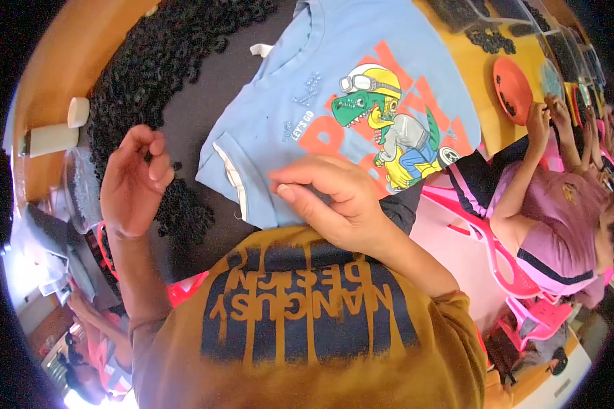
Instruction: Manually assembling small black plastic cord locks by inserting metal springs into plastic housings.
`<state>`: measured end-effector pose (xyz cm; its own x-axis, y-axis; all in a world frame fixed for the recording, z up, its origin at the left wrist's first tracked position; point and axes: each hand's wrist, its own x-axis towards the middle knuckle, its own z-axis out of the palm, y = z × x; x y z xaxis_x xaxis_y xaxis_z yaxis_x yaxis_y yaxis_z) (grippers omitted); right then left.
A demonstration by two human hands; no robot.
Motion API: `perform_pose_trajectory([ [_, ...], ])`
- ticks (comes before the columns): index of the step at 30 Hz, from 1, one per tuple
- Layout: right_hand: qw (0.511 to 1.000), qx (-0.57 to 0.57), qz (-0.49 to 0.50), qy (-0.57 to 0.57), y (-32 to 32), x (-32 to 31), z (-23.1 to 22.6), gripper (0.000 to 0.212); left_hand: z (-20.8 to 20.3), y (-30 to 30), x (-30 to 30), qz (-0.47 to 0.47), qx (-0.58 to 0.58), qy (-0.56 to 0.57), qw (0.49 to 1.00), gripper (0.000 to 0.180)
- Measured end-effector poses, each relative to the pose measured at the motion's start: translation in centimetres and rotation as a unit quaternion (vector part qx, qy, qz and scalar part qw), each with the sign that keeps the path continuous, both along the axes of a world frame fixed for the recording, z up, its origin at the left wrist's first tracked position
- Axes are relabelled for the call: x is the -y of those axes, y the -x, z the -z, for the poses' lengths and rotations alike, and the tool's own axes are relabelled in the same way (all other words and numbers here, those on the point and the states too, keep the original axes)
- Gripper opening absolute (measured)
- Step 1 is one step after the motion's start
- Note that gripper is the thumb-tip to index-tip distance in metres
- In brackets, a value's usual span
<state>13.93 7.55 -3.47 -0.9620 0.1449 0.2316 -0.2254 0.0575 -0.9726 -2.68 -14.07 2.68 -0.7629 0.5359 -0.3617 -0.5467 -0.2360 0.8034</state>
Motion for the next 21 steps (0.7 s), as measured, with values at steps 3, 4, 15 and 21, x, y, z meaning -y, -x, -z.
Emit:
perform_pose_trajectory([
  [3,1.0,0.004,0.03,-0.003,-0.1,-0.1,0.5,0.011,0.7,1.8,-2.3,0.12,-0.06,0.01,0.991,0.019],
  [4,0.999,0.007,0.045,-0.002,-0.2,-0.3,0.5,0.011,0.1,1.3,-3.9,0.135,-0.057,0.01,0.989,0.019],
  [15,0.993,-0.096,-0.075,-0.009,-0.1,-1.0,0.9,0.01,3.9,-2.6,-13.4,0.27,-0.663,0.305,0.628,0.021],
  [21,0.994,-0.085,-0.07,0.006,-0.2,-1.3,1.1,0.005,2.4,-2.1,-12.4,0.321,-0.631,0.321,0.629,0.022],
])
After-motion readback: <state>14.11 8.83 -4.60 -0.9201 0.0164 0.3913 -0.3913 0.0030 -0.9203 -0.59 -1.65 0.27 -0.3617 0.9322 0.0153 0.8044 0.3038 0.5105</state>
